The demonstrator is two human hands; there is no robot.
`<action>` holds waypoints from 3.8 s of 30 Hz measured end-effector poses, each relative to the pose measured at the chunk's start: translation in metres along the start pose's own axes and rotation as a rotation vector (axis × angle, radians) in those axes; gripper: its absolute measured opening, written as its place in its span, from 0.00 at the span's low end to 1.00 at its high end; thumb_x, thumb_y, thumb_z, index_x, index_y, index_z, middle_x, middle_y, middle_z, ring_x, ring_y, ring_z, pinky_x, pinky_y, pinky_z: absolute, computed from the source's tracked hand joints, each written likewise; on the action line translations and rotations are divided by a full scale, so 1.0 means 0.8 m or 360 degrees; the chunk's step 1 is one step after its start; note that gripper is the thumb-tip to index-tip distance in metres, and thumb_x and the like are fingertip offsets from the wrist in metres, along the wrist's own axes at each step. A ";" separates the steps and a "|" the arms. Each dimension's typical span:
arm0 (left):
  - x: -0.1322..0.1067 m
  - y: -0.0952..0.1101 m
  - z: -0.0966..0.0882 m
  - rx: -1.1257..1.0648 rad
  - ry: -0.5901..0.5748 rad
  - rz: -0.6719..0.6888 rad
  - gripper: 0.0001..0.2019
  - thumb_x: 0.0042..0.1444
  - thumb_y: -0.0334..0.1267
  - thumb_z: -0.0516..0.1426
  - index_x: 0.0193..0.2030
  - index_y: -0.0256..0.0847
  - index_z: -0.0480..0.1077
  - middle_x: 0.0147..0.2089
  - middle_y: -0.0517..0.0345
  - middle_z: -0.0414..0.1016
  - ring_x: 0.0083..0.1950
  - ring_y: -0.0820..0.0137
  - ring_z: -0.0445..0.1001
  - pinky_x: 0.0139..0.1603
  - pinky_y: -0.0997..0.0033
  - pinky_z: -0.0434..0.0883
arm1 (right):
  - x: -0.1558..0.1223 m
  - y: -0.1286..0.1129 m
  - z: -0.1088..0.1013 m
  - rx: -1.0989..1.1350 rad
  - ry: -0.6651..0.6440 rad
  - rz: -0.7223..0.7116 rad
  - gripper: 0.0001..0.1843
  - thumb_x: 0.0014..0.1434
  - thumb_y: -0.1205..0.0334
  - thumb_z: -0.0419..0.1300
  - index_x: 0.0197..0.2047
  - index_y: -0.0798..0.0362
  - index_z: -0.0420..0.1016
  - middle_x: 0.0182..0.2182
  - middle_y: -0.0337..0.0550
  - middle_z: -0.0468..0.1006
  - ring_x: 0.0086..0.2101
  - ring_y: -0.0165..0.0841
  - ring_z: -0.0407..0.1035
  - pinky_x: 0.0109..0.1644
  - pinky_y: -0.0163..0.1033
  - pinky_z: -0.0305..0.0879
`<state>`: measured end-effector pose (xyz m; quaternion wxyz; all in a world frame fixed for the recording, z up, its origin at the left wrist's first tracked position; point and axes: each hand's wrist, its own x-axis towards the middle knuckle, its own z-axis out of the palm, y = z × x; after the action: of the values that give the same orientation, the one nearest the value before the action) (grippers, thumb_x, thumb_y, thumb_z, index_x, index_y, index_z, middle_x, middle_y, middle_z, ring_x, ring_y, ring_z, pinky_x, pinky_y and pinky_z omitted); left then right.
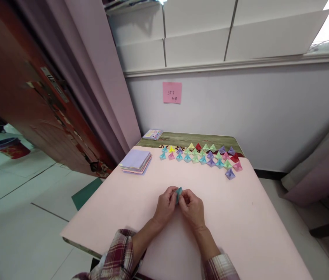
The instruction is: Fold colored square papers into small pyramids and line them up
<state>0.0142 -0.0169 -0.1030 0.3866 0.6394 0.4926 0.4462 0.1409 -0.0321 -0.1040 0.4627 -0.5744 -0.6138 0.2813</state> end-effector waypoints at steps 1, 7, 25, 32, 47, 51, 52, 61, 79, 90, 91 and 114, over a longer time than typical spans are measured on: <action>0.000 -0.001 0.001 0.0066 0.0006 0.0028 0.09 0.59 0.36 0.50 0.43 0.41 0.70 0.37 0.56 0.77 0.36 0.69 0.75 0.40 0.69 0.70 | -0.001 0.000 0.001 -0.0107 0.0045 -0.0013 0.11 0.58 0.53 0.54 0.28 0.50 0.68 0.20 0.35 0.72 0.20 0.29 0.64 0.27 0.31 0.60; 0.006 -0.003 0.007 0.0158 0.0021 -0.0075 0.08 0.56 0.32 0.52 0.41 0.42 0.70 0.34 0.58 0.77 0.34 0.69 0.74 0.38 0.70 0.70 | -0.002 0.004 0.004 -0.0453 0.0160 -0.0114 0.09 0.56 0.57 0.52 0.27 0.50 0.67 0.20 0.36 0.72 0.21 0.29 0.64 0.28 0.32 0.58; -0.005 -0.003 0.011 0.1201 -0.0092 0.0493 0.19 0.60 0.28 0.48 0.58 0.39 0.62 0.46 0.44 0.77 0.44 0.60 0.77 0.45 0.62 0.74 | -0.005 0.001 0.009 -0.0023 0.0183 0.0034 0.12 0.57 0.55 0.53 0.40 0.52 0.69 0.22 0.38 0.76 0.21 0.33 0.70 0.28 0.34 0.65; -0.006 -0.009 0.011 0.1120 -0.0002 0.0882 0.22 0.62 0.26 0.44 0.63 0.34 0.58 0.60 0.41 0.68 0.62 0.59 0.66 0.61 0.55 0.67 | -0.007 0.006 0.017 -0.0120 0.0218 0.0127 0.19 0.59 0.53 0.49 0.27 0.54 0.74 0.18 0.44 0.76 0.19 0.34 0.67 0.24 0.35 0.60; 0.001 -0.004 0.017 0.1201 -0.0044 0.0238 0.19 0.60 0.30 0.49 0.58 0.36 0.63 0.42 0.42 0.79 0.40 0.56 0.79 0.39 0.60 0.75 | -0.010 0.004 0.016 -0.0356 0.0242 0.0051 0.21 0.60 0.55 0.48 0.42 0.55 0.78 0.17 0.42 0.75 0.18 0.33 0.66 0.25 0.35 0.58; -0.001 0.005 0.016 0.1178 -0.0095 0.0159 0.16 0.62 0.33 0.47 0.54 0.36 0.65 0.38 0.46 0.79 0.37 0.58 0.78 0.37 0.63 0.73 | -0.010 0.010 0.016 -0.0447 0.0283 0.0051 0.22 0.60 0.55 0.47 0.47 0.56 0.78 0.21 0.43 0.78 0.18 0.34 0.68 0.25 0.35 0.60; -0.001 0.008 0.015 0.1145 -0.0105 0.0142 0.15 0.62 0.34 0.46 0.53 0.36 0.66 0.38 0.46 0.79 0.37 0.58 0.78 0.37 0.63 0.72 | -0.010 0.012 0.017 -0.0469 0.0307 0.0037 0.23 0.60 0.56 0.48 0.49 0.56 0.77 0.23 0.44 0.80 0.19 0.34 0.70 0.26 0.35 0.62; -0.004 0.027 0.010 0.0694 -0.0010 0.0092 0.15 0.60 0.32 0.45 0.47 0.42 0.70 0.35 0.54 0.79 0.32 0.64 0.76 0.33 0.69 0.66 | -0.010 0.023 0.017 -0.0619 0.0478 -0.0297 0.21 0.62 0.60 0.48 0.50 0.56 0.77 0.38 0.48 0.82 0.29 0.34 0.76 0.29 0.34 0.66; 0.000 0.023 0.000 0.0505 0.0111 0.0030 0.08 0.54 0.33 0.51 0.25 0.42 0.62 0.19 0.64 0.63 0.21 0.74 0.57 0.25 0.73 0.53 | -0.015 0.010 0.015 -0.0931 0.0549 -0.0870 0.16 0.66 0.66 0.51 0.52 0.59 0.74 0.28 0.44 0.81 0.23 0.29 0.73 0.27 0.33 0.61; 0.005 0.018 0.001 -0.0361 -0.0025 -0.0437 0.07 0.51 0.39 0.54 0.26 0.39 0.68 0.21 0.63 0.68 0.22 0.72 0.69 0.23 0.74 0.65 | -0.014 0.011 0.010 -0.0541 0.0480 -0.0697 0.19 0.63 0.70 0.50 0.52 0.49 0.75 0.34 0.39 0.81 0.31 0.27 0.74 0.35 0.29 0.66; 0.006 0.018 0.000 -0.0452 -0.0054 -0.0494 0.07 0.51 0.39 0.55 0.27 0.39 0.68 0.21 0.63 0.69 0.22 0.71 0.70 0.23 0.73 0.67 | -0.013 0.011 0.010 -0.0522 0.0485 -0.0679 0.19 0.63 0.70 0.50 0.51 0.49 0.76 0.34 0.39 0.81 0.31 0.27 0.74 0.36 0.29 0.66; 0.006 0.000 -0.026 -0.1320 -0.0176 -0.0996 0.14 0.41 0.39 0.68 0.33 0.31 0.74 0.30 0.51 0.77 0.32 0.69 0.75 0.37 0.68 0.73 | -0.007 0.017 0.012 -0.0077 0.0179 -0.0338 0.20 0.57 0.68 0.50 0.47 0.49 0.78 0.40 0.43 0.79 0.38 0.33 0.74 0.43 0.37 0.71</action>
<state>-0.0045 -0.0108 -0.0956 0.7477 0.2773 0.4207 0.4325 0.1380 -0.0330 -0.1210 0.5097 -0.5320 -0.6509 0.1831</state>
